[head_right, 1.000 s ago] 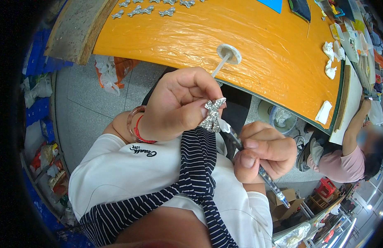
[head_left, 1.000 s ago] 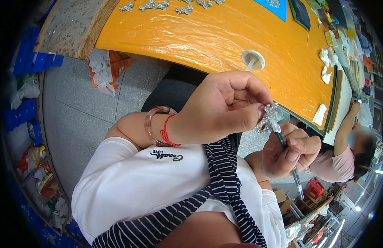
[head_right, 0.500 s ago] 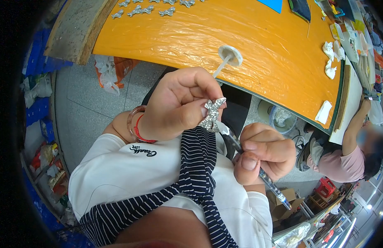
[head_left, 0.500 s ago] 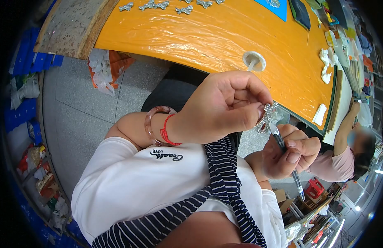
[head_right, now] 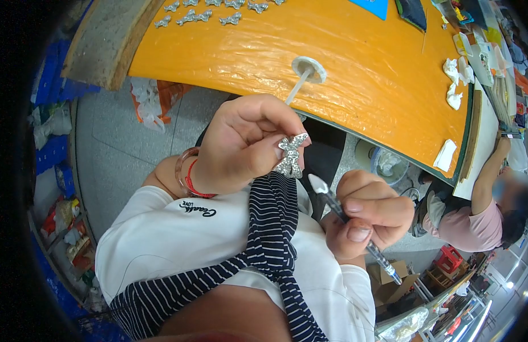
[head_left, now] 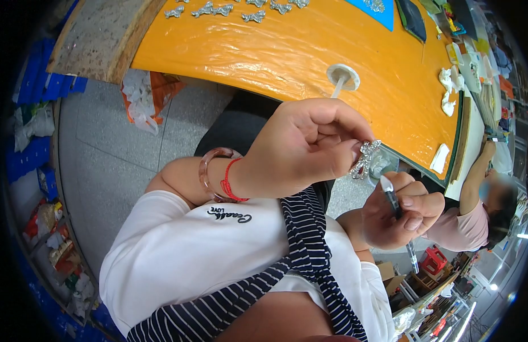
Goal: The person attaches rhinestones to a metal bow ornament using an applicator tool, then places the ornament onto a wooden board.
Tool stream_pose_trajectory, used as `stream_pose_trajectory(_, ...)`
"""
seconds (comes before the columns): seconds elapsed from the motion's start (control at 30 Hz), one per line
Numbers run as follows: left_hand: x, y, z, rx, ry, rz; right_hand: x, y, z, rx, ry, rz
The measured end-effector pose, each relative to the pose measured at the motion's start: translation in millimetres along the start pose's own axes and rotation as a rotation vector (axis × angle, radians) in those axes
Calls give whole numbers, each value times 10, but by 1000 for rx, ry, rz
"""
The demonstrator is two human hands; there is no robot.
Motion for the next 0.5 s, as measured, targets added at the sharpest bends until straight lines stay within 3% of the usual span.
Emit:
stream_pose_trajectory(0.13,-18,-24,-2,-26,16,-16,52,22,66,136,-35,-43)
stream_pose_trajectory(0.2,-13,-12,-1,-30,31,-32,96,-29,117,97,-9,2)
stream_pose_trajectory(0.27,-11,-11,-4,-32,45,-50,172,-91,136,-78,127,47)
stream_pose_trajectory(0.4,-23,-17,-12,-47,18,-53,244,-72,105,-123,305,-3)
stream_pose_trajectory(0.5,-26,10,-14,-48,13,-97,299,-45,52,-204,591,115)
Point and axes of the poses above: each hand's wrist, its own z-axis towards the middle knuckle, its own y-axis out of the palm, x = y × z, the point moved 1 cm from there along z, towards the middle knuckle, and after that the axes turned 6 degrees about -z, right-handed, at the moved point
